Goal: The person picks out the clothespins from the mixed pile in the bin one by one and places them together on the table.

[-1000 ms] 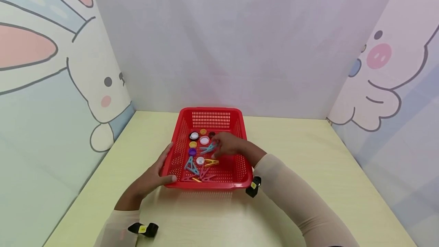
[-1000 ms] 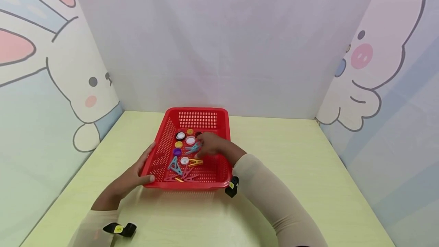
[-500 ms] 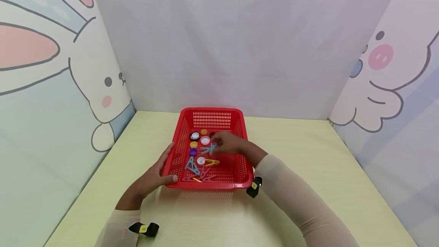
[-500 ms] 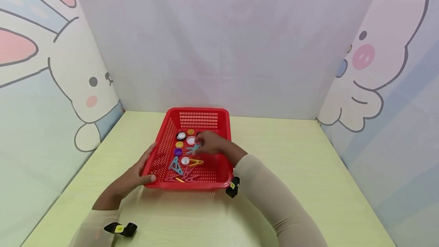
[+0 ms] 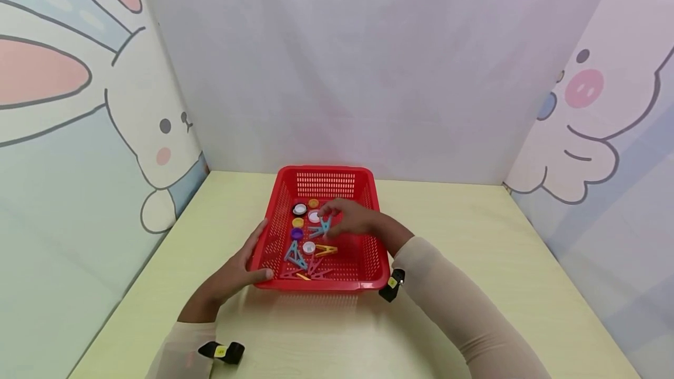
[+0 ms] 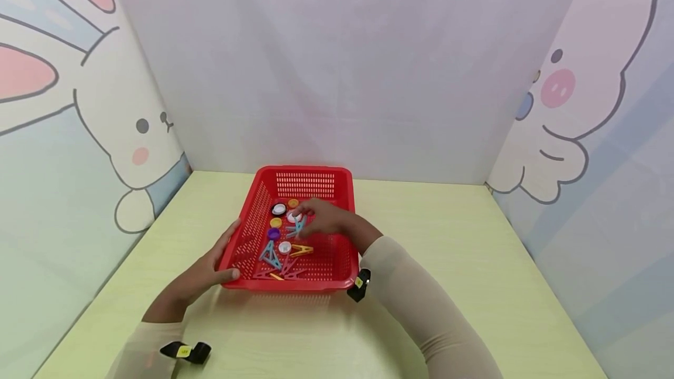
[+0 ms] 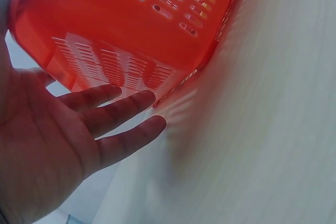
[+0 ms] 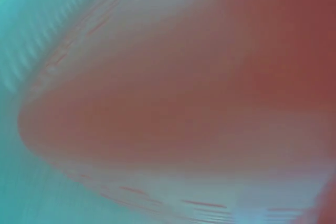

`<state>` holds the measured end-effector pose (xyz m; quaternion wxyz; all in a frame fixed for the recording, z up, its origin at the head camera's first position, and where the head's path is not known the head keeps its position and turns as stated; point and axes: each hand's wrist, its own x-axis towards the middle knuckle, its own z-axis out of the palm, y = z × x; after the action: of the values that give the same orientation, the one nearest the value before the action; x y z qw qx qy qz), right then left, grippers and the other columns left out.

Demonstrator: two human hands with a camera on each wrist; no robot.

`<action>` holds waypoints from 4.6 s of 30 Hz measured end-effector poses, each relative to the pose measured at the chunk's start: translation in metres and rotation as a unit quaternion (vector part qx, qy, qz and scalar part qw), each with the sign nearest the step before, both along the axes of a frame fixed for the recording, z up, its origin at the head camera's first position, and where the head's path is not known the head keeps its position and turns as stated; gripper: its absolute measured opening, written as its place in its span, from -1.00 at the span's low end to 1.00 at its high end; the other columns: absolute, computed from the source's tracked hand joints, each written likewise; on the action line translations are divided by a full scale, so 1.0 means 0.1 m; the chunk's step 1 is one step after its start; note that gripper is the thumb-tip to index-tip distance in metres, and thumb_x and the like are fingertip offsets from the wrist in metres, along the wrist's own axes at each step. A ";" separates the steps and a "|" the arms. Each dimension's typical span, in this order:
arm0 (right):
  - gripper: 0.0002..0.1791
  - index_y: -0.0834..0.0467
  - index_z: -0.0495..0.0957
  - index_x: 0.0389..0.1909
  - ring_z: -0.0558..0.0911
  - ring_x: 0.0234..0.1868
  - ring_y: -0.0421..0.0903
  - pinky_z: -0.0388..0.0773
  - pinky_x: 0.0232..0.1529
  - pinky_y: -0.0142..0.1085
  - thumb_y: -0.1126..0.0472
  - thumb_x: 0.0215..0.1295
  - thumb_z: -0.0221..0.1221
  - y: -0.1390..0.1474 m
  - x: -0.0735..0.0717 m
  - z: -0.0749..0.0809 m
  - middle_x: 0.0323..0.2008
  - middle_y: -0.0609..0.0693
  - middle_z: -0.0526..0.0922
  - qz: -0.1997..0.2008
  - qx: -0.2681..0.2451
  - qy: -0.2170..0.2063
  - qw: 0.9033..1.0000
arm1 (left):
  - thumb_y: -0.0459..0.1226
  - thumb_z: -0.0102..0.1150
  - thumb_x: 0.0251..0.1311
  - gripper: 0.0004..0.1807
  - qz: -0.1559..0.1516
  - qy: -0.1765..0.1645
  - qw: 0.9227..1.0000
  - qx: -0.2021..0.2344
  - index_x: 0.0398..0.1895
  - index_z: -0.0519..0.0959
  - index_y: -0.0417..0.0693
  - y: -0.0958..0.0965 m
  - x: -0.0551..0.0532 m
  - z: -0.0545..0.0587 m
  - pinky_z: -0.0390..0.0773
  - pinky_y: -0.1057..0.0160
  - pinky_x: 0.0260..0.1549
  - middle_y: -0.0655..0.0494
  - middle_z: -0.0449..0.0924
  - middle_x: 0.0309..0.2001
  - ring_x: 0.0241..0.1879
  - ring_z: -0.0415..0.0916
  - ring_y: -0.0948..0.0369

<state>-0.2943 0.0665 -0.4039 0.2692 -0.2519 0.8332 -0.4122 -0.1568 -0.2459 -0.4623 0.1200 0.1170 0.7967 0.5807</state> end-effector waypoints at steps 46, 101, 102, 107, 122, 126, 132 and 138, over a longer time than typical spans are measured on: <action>-0.34 0.15 0.61 0.34 0.19 0.69 0.29 0.64 0.35 0.32 0.26 0.20 0.55 1.11 0.20 0.07 0.63 0.17 0.31 -0.091 -0.103 0.200 0.970 | -0.20 0.43 0.31 0.30 0.003 0.010 1.000 0.004 0.82 -0.35 0.38 -0.01 0.01 -0.02 0.85 0.09 0.02 -0.32 0.12 0.61 0.51 0.27 -0.30; -0.31 0.12 0.54 0.41 0.22 0.63 0.33 0.17 0.62 0.45 0.20 0.26 0.50 1.52 -0.12 -0.67 0.59 0.25 0.33 -0.191 -0.003 0.069 0.979 | -0.18 0.18 0.47 -0.09 0.074 0.277 0.939 -0.189 0.79 0.04 -0.13 0.06 0.01 -0.10 0.39 -0.61 0.37 -0.26 0.00 0.77 0.68 0.07 -0.39; -0.30 0.11 0.55 0.41 0.25 0.61 0.33 0.22 0.60 0.45 0.19 0.24 0.51 1.51 -0.13 -0.68 0.58 0.25 0.34 -0.187 0.005 0.072 0.980 | -0.18 0.18 0.47 -0.09 0.075 0.277 0.939 -0.190 0.79 0.05 -0.13 0.06 0.01 -0.10 0.39 -0.61 0.37 -0.25 0.00 0.77 0.68 0.08 -0.39; -0.29 0.06 0.58 0.38 0.30 0.55 0.35 0.39 0.52 0.43 0.19 0.17 0.55 1.47 -0.13 -0.72 0.57 0.27 0.35 -0.177 0.034 0.079 0.981 | -0.17 0.18 0.47 -0.09 0.076 0.279 0.938 -0.192 0.79 0.04 -0.11 0.06 0.02 -0.10 0.38 -0.62 0.37 -0.21 0.00 0.78 0.69 0.08 -0.37; -0.28 0.02 0.59 0.39 0.18 0.65 0.39 0.25 0.56 0.51 0.17 0.18 0.55 1.46 -0.14 -0.82 0.63 0.27 0.28 -0.176 0.050 0.086 0.979 | -0.21 0.22 0.42 -0.08 0.060 0.300 0.935 -0.180 0.78 0.07 -0.09 0.01 0.01 -0.15 0.46 -0.46 0.36 -0.15 -0.02 0.79 0.69 0.07 -0.35; -0.29 0.03 0.58 0.39 0.18 0.65 0.38 0.26 0.56 0.50 0.17 0.18 0.54 1.45 -0.12 -0.79 0.63 0.27 0.28 -0.181 0.047 0.084 0.979 | -0.23 0.23 0.40 -0.10 0.059 0.302 0.934 -0.182 0.76 0.12 -0.11 0.01 0.01 -0.12 0.49 -0.50 0.32 -0.18 0.01 0.78 0.67 0.07 -0.36; -0.28 0.01 0.57 0.38 0.23 0.59 0.36 0.34 0.54 0.45 0.13 0.16 0.53 1.45 -0.12 -0.79 0.60 0.26 0.32 -0.178 0.044 0.089 0.979 | -0.14 0.21 0.45 -0.10 0.062 0.285 0.929 -0.227 0.76 0.11 -0.16 0.04 0.02 0.07 0.51 -0.53 0.29 -0.23 0.02 0.76 0.69 -0.01 -0.39; -0.27 -0.06 0.58 0.36 0.16 0.62 0.35 0.36 0.52 0.46 0.13 0.10 0.55 1.46 -0.19 -0.85 0.62 0.23 0.29 -0.189 0.055 0.086 0.977 | 0.25 0.14 0.46 0.09 0.068 0.189 0.931 -0.306 0.80 -0.04 -0.13 0.19 0.01 0.31 0.66 -0.40 0.22 -0.20 -0.11 0.80 0.73 -0.07 -0.35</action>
<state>-0.3134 0.2122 -0.4892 0.1278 -0.1091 0.9072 -0.3857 -0.1553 -0.2272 -0.4317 -0.0427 0.1282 0.9495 0.2831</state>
